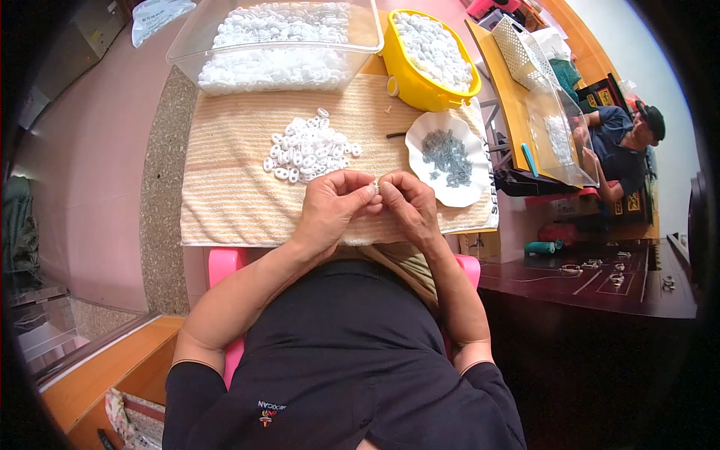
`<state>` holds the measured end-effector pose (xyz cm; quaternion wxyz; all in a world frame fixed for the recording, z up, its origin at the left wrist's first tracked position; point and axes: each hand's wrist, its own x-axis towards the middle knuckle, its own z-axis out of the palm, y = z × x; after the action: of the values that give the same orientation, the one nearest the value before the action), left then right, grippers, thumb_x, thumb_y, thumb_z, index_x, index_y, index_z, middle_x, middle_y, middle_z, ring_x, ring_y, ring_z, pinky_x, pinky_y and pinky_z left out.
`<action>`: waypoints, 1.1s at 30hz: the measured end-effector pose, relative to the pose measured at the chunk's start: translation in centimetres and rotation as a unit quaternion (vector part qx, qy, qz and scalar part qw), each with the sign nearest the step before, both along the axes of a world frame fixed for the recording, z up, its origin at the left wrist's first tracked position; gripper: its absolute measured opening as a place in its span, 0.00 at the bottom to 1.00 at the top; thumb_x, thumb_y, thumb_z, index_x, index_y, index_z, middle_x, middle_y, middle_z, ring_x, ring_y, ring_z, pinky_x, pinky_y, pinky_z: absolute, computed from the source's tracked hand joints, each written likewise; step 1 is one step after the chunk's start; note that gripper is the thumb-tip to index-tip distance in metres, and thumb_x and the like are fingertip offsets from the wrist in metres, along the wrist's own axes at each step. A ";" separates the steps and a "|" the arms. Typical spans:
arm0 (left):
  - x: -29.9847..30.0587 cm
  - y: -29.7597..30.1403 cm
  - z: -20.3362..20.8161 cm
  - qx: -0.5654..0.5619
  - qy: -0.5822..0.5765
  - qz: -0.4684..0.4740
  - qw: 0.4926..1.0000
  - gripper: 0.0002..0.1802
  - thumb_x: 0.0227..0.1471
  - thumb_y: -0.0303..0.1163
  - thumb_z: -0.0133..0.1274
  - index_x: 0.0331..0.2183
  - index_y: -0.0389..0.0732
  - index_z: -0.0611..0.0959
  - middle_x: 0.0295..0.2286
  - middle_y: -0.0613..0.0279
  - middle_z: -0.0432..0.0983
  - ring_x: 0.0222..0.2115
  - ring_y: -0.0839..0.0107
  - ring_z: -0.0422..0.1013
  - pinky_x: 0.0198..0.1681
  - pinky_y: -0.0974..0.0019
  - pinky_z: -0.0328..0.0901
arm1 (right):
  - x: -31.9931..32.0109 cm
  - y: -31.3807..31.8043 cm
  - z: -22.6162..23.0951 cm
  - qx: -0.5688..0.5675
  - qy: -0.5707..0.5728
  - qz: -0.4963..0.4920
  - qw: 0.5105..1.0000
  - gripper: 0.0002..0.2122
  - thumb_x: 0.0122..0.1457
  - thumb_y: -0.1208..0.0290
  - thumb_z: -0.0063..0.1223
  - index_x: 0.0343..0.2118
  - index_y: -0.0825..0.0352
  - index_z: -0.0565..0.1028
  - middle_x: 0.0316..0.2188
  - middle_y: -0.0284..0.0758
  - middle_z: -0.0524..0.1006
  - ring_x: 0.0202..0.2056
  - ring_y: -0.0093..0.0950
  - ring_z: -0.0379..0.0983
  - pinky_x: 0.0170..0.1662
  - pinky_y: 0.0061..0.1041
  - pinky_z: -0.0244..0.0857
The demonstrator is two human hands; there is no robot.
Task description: The recorder is manually assembling small white plastic rings by inserting tiny metal pins or components into them.
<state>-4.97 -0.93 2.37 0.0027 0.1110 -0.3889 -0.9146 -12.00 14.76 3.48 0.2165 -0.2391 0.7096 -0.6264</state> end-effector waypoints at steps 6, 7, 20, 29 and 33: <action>0.0 0.1 0.0 -0.002 0.001 0.003 1.000 0.08 0.54 0.23 0.54 0.36 0.29 0.78 0.29 0.58 0.78 0.28 0.76 0.74 0.35 0.75 0.72 | -0.1 0.0 -0.4 0.030 0.079 -0.006 0.996 0.06 0.63 0.73 0.49 0.34 0.71 0.74 0.26 0.28 0.75 0.29 0.15 0.69 0.33 0.15 0.65; 0.0 0.1 0.0 -0.003 0.002 0.004 1.000 0.08 0.54 0.23 0.54 0.36 0.29 0.78 0.29 0.58 0.78 0.28 0.76 0.74 0.35 0.75 0.72 | -0.1 0.0 -0.4 0.030 0.078 -0.006 0.996 0.06 0.63 0.73 0.49 0.34 0.71 0.74 0.26 0.28 0.75 0.29 0.15 0.69 0.33 0.15 0.65; 0.1 0.4 -0.4 -0.024 0.007 0.008 1.000 0.08 0.53 0.23 0.55 0.36 0.29 0.78 0.30 0.58 0.78 0.28 0.76 0.75 0.34 0.75 0.72 | 0.0 0.0 0.4 0.053 0.070 0.002 0.996 0.08 0.63 0.73 0.48 0.31 0.72 0.75 0.25 0.30 0.76 0.29 0.17 0.71 0.34 0.17 0.65; 0.0 0.3 -0.5 -0.037 0.005 0.002 0.999 0.07 0.53 0.22 0.55 0.36 0.30 0.78 0.29 0.58 0.78 0.28 0.76 0.75 0.34 0.75 0.72 | -0.5 0.1 0.2 0.041 0.037 0.011 0.998 0.09 0.63 0.72 0.49 0.31 0.72 0.75 0.26 0.27 0.75 0.28 0.13 0.67 0.33 0.13 0.63; -0.1 0.3 -0.4 -0.016 0.002 0.004 1.000 0.07 0.53 0.22 0.55 0.36 0.29 0.78 0.29 0.58 0.78 0.28 0.76 0.75 0.35 0.75 0.72 | -0.5 0.2 0.2 0.027 0.008 -0.002 1.000 0.09 0.63 0.71 0.51 0.32 0.72 0.76 0.27 0.27 0.76 0.29 0.14 0.68 0.33 0.13 0.64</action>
<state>-5.05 -0.64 1.98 0.0086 0.1107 -0.4030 -0.9085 -12.52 14.94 3.66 0.2161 -0.2364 0.7285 -0.6056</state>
